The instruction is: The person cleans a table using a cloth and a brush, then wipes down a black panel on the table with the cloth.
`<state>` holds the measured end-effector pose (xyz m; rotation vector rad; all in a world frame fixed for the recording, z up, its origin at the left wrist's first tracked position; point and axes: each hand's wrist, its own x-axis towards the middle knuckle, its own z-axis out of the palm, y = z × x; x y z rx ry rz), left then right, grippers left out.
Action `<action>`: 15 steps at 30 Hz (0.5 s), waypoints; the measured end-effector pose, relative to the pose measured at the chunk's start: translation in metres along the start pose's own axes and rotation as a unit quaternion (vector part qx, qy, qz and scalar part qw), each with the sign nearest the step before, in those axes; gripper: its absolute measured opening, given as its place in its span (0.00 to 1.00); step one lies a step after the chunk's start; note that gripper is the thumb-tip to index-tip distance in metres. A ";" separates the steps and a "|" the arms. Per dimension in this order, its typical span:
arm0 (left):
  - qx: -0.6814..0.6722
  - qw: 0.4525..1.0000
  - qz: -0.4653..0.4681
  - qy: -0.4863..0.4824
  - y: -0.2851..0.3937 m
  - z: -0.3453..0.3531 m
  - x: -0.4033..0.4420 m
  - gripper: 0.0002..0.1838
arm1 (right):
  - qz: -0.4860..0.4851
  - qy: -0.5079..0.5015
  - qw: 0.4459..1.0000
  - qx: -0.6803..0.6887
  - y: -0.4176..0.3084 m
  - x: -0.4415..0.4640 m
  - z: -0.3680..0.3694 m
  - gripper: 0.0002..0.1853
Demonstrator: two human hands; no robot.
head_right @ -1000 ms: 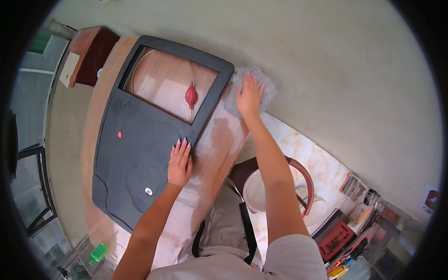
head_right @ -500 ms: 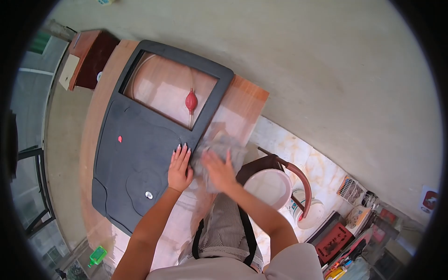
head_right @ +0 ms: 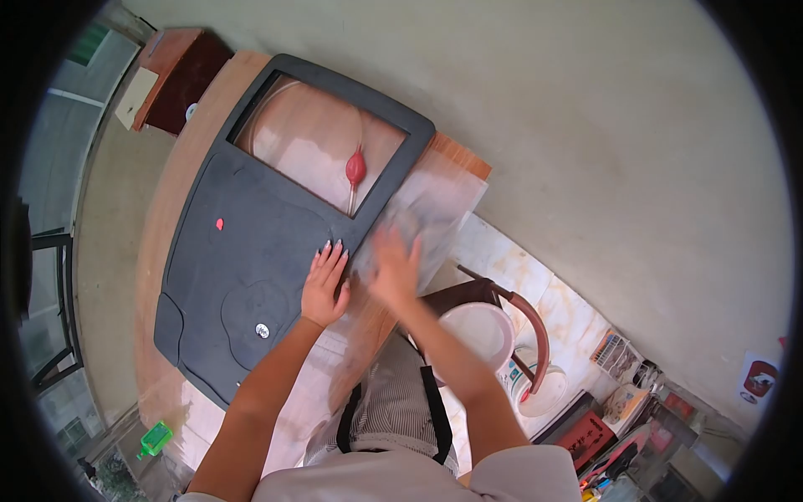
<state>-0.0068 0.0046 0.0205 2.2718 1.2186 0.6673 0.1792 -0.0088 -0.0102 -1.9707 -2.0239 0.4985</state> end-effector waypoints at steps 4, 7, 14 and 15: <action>-0.012 1.000 0.005 -0.006 0.001 0.000 -0.004 0.33 | -0.137 -0.115 0.984 0.003 -0.057 -0.101 0.032 0.35; -0.004 1.000 -0.004 -0.024 0.004 -0.007 -0.001 0.36 | -0.212 -0.180 0.959 -0.057 -0.042 -0.098 0.030 0.33; -0.030 0.998 -0.027 -0.050 0.042 -0.017 -0.087 0.38 | -0.067 0.001 0.992 -0.106 0.010 -0.019 -0.014 0.47; -0.032 0.996 -0.039 -0.067 0.049 -0.020 -0.115 0.37 | -0.038 -0.001 0.995 -0.088 0.005 -0.025 -0.006 0.48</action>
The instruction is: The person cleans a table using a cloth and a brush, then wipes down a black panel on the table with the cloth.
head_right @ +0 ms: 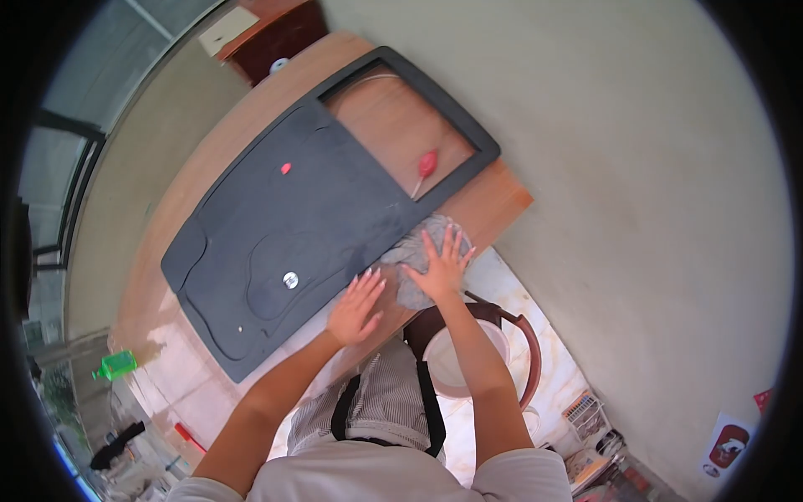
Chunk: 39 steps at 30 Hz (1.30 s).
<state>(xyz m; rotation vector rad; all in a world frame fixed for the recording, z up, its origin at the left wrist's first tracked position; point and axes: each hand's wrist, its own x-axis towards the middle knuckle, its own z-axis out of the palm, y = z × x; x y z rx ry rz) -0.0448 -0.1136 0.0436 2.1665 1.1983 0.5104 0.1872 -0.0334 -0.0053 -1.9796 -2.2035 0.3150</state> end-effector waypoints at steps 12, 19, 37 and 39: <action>0.033 0.984 -0.172 0.042 -0.017 0.011 -0.260 0.34 | -0.169 -0.164 0.968 0.084 -0.215 -0.197 0.071 0.47; 0.039 0.974 -0.222 0.022 -0.008 -0.004 -0.381 0.35 | -0.104 -0.106 0.988 0.051 -0.170 -0.171 0.059 0.41; 0.121 0.906 -0.396 0.087 -0.040 -0.003 -0.515 0.34 | -0.274 -0.152 0.947 0.074 -0.377 -0.337 0.117 0.36; 0.059 0.912 -0.379 0.146 -0.042 -0.003 -0.518 0.31 | -0.321 -0.206 0.920 0.091 -0.379 -0.326 0.116 0.38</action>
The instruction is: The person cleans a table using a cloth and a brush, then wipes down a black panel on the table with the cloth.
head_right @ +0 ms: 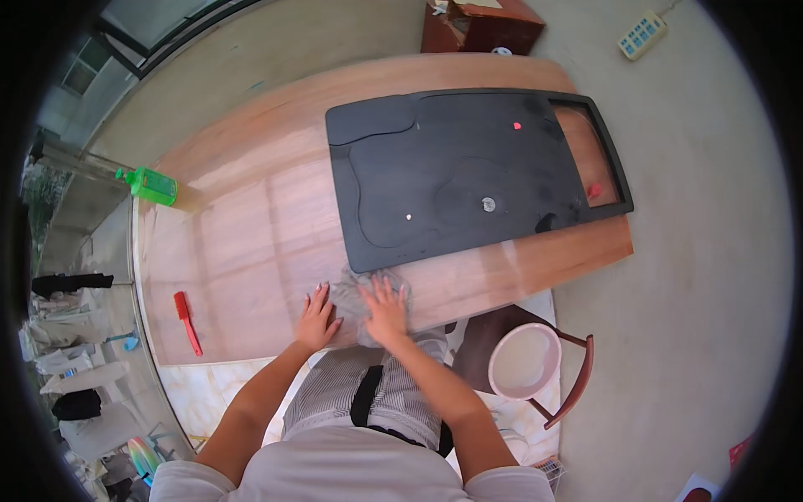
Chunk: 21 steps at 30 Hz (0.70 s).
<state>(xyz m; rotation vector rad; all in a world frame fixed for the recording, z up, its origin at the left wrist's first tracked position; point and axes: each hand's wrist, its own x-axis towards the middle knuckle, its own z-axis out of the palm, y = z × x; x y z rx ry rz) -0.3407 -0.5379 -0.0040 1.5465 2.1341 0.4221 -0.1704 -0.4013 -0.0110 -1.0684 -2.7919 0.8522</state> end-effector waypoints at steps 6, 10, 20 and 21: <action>-0.027 0.997 -0.006 0.074 -0.028 -0.005 -0.023 0.24 | 0.188 0.178 0.966 0.008 0.152 -0.010 -0.058 0.38; -0.040 0.989 -0.044 0.134 -0.047 -0.006 -0.061 0.23 | 0.280 0.135 0.947 -0.078 0.140 0.002 -0.066 0.36; -0.053 0.981 -0.124 0.143 -0.041 0.002 -0.101 0.23 | -0.124 -0.065 0.990 0.026 -0.108 0.079 0.047 0.32; -0.057 0.981 -0.125 0.140 -0.041 0.001 -0.101 0.24 | -0.113 -0.081 0.990 0.022 -0.107 0.082 0.049 0.33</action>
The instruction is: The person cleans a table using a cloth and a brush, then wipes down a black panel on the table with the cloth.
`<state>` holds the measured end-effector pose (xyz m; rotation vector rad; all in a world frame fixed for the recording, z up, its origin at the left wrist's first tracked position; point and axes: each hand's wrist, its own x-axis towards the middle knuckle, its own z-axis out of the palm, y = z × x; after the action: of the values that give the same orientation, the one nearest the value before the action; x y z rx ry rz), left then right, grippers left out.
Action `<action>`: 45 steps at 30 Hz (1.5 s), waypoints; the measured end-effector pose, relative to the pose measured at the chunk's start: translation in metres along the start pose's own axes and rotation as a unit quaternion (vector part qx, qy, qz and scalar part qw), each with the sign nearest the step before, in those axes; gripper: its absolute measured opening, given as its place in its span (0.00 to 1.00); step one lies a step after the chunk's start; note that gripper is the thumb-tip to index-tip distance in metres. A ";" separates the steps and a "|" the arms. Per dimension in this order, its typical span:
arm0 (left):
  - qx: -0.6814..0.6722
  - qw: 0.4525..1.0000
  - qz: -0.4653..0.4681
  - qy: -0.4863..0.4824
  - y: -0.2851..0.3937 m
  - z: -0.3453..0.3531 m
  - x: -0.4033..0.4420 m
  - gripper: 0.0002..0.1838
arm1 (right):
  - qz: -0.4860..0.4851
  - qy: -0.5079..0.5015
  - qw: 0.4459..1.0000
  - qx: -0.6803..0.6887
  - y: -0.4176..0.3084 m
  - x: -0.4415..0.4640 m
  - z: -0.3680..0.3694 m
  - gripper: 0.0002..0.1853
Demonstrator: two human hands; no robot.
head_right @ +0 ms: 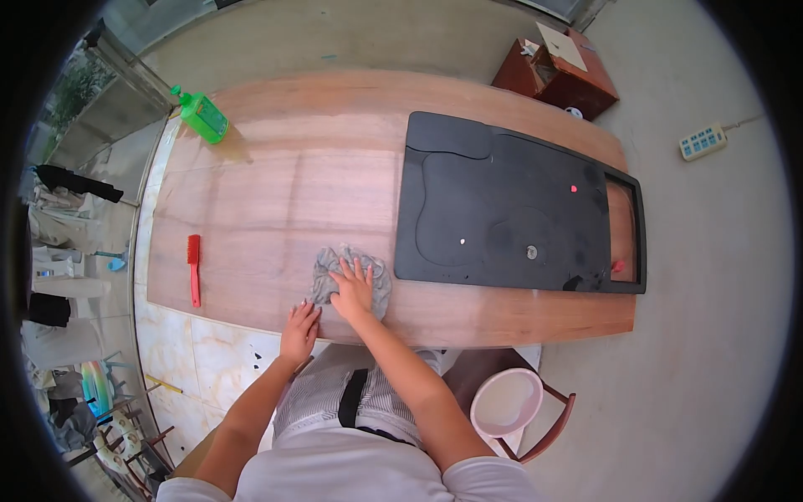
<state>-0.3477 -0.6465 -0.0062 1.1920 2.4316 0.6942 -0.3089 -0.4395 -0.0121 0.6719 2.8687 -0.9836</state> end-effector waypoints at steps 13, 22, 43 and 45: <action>0.073 0.993 -0.093 -0.004 0.011 0.004 0.022 0.41 | -0.056 0.022 0.997 -0.050 0.040 -0.066 -0.015 0.41; 0.049 0.994 -0.096 -0.022 0.007 0.010 -0.010 0.36 | 0.028 0.160 0.985 -0.049 0.002 0.203 -0.015 0.36; -0.008 0.932 -0.277 0.236 -0.047 -0.053 -0.096 0.25 | -0.293 -0.126 0.947 -0.044 -0.153 0.024 0.105 0.39; -0.010 0.927 -0.282 0.248 -0.045 -0.054 -0.098 0.25 | -0.285 -0.112 0.951 -0.050 -0.172 0.036 0.127 0.38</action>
<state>-0.3456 -0.7634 0.0215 0.2655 2.9554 0.9015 -0.4257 -0.6224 -0.0202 -0.2884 2.9192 -0.8707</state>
